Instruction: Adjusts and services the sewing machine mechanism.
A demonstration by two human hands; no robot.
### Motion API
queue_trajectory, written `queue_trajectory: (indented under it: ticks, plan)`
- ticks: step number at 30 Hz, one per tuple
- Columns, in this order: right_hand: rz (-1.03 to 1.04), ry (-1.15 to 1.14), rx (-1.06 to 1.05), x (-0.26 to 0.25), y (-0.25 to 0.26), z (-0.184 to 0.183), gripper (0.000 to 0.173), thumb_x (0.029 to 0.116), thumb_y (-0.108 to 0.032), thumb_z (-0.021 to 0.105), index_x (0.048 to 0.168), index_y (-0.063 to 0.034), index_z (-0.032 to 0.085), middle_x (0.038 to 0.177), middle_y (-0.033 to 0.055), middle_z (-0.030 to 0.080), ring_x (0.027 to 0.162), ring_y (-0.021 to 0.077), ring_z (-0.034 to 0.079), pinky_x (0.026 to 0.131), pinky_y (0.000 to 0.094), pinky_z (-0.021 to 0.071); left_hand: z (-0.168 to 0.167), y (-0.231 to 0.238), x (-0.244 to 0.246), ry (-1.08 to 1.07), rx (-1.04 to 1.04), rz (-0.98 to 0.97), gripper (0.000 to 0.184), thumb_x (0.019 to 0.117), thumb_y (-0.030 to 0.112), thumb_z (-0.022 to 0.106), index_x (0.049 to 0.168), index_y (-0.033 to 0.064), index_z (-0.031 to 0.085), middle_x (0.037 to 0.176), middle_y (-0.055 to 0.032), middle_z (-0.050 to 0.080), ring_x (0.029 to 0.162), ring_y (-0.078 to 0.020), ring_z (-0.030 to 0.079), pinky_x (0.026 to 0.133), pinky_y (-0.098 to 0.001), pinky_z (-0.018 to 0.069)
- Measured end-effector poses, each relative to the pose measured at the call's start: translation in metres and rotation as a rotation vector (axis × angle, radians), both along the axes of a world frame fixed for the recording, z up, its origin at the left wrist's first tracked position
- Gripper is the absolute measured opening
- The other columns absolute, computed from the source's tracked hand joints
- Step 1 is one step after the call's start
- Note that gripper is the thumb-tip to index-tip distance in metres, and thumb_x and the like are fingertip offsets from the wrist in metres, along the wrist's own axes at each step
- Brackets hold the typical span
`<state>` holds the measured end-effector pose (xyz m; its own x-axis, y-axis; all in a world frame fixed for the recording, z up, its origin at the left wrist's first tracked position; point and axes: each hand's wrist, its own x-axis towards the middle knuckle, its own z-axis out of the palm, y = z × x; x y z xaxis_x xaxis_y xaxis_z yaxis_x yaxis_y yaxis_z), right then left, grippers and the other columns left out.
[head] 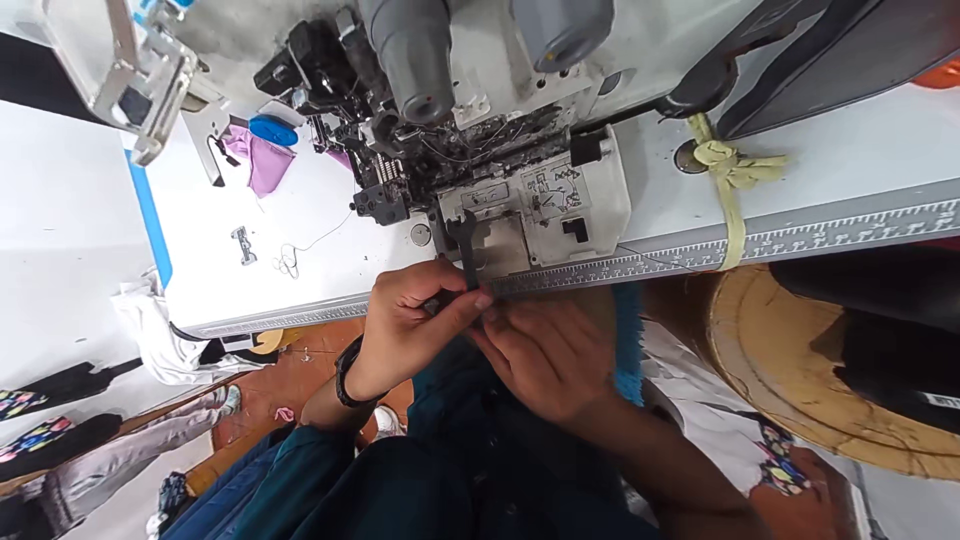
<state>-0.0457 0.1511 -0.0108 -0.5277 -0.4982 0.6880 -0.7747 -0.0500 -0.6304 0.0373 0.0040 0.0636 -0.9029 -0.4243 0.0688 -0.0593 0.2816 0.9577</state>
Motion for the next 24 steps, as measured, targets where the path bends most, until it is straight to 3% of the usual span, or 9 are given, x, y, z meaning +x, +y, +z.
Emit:
queue_trajectory:
  ticks: [10,17,24]
  plan:
    - [0.001,0.002,-0.016,0.001,0.002,0.002,0.016,0.0948,-0.017,0.075,0.096,-0.0025,0.070,0.082,0.0100,0.070,0.075,0.0213,0.065,0.072,0.0317,0.0528,0.004,0.001,0.001,-0.018,-0.035,-0.008,0.011,0.0983,0.008,0.067,0.092,-0.0008,0.068,0.082,0.0006,0.070,0.073,0.0004,0.065,0.064,-0.0173,0.0556]
    - [-0.044,0.007,0.015,-0.009,-0.012,0.015,0.017,0.0974,-0.018,0.071,0.099,-0.0006,0.074,0.080,0.0109,0.072,0.072,0.0216,0.065,0.068,0.0316,0.0507,-0.005,-0.009,-0.007,-0.077,0.037,0.088,0.018,0.1028,0.014,0.060,0.091,0.0044,0.070,0.076,0.0079,0.069,0.063,0.0037,0.062,0.057,-0.0148,0.0532]
    - [-0.090,-0.028,0.011,-0.020,-0.037,0.019,0.016,0.0969,-0.016,0.070,0.093,-0.0015,0.076,0.076,0.0110,0.072,0.067,0.0216,0.064,0.062,0.0319,0.0479,-0.016,-0.019,-0.015,-0.040,0.096,0.196,0.021,0.1036,0.015,0.059,0.091,0.0073,0.073,0.075,0.0062,0.070,0.061,0.0021,0.061,0.056,-0.0156,0.0518]
